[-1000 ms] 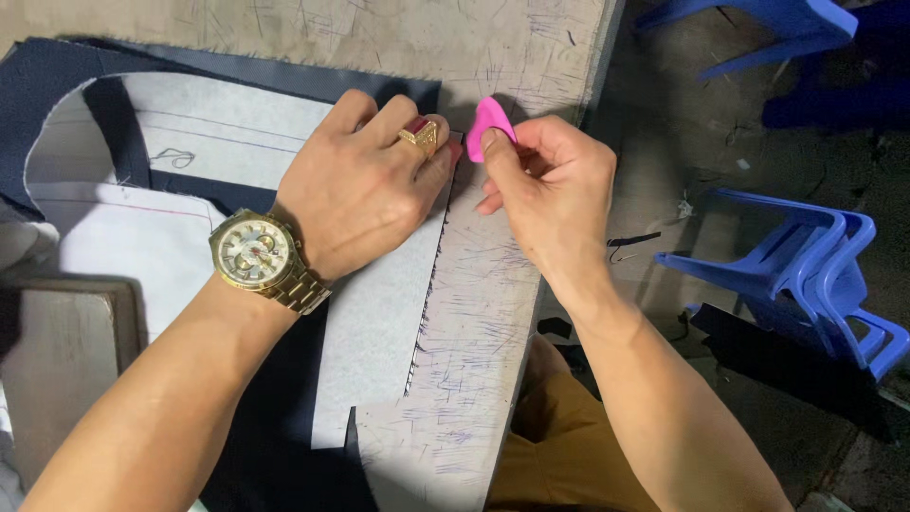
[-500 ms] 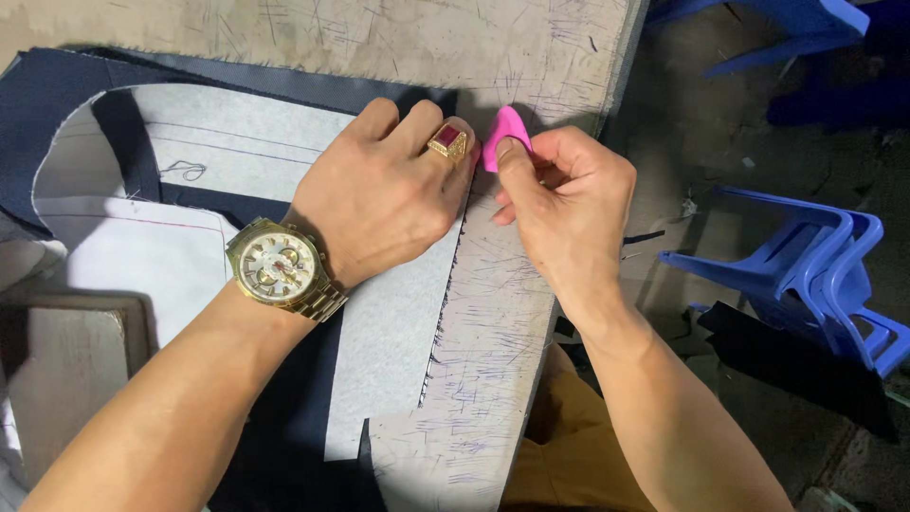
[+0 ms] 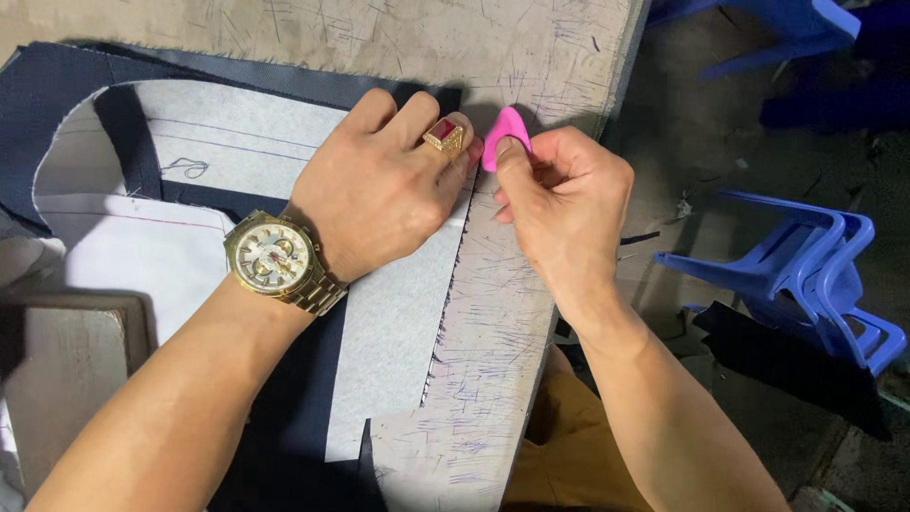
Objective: The person aligns fabric pieces on a workbench, uses a large pair of shears to cut along marked edges, and marks the fabric with chalk using a ruler.
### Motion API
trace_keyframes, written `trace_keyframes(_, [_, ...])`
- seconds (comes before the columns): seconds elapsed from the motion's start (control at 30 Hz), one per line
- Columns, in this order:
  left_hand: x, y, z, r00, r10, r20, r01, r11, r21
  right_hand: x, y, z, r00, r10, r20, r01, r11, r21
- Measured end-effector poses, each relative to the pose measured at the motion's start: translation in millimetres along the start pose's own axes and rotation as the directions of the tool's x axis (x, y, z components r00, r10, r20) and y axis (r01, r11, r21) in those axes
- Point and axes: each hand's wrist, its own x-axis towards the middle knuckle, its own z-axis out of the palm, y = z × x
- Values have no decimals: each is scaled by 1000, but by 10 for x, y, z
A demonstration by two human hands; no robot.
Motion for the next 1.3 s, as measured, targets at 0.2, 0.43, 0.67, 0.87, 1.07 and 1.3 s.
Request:
trace_keyframes(0.2, [11, 25, -5, 1000, 4, -7, -4, 1000, 6, -1, -35, 24, 998, 43, -53, -43, 999, 2])
trace_keyframes(0.43, [-17, -7, -55, 1000, 21, 12, -22, 1000, 21, 69, 91, -8, 997, 31, -72, -20, 988, 152])
trace_keyframes(0.67, [-22, -6, -57, 999, 27, 42, -28, 999, 29, 21, 132, -24, 1000, 22, -22, -19, 990, 137])
trace_keyframes(0.87, [-13, 0, -60, 997, 27, 72, -30, 998, 47, 32, 122, -5, 998, 62, -18, -62, 998, 32])
trace_keyframes(1.07, [-9, 8, -57, 998, 19, 56, -22, 999, 47, 6, 58, 14, 997, 70, -43, -69, 997, 28])
trace_keyframes(1.3, [-6, 27, -52, 998, 7, 58, -10, 999, 46, 0, 107, 34, 998, 49, -40, -48, 999, 14])
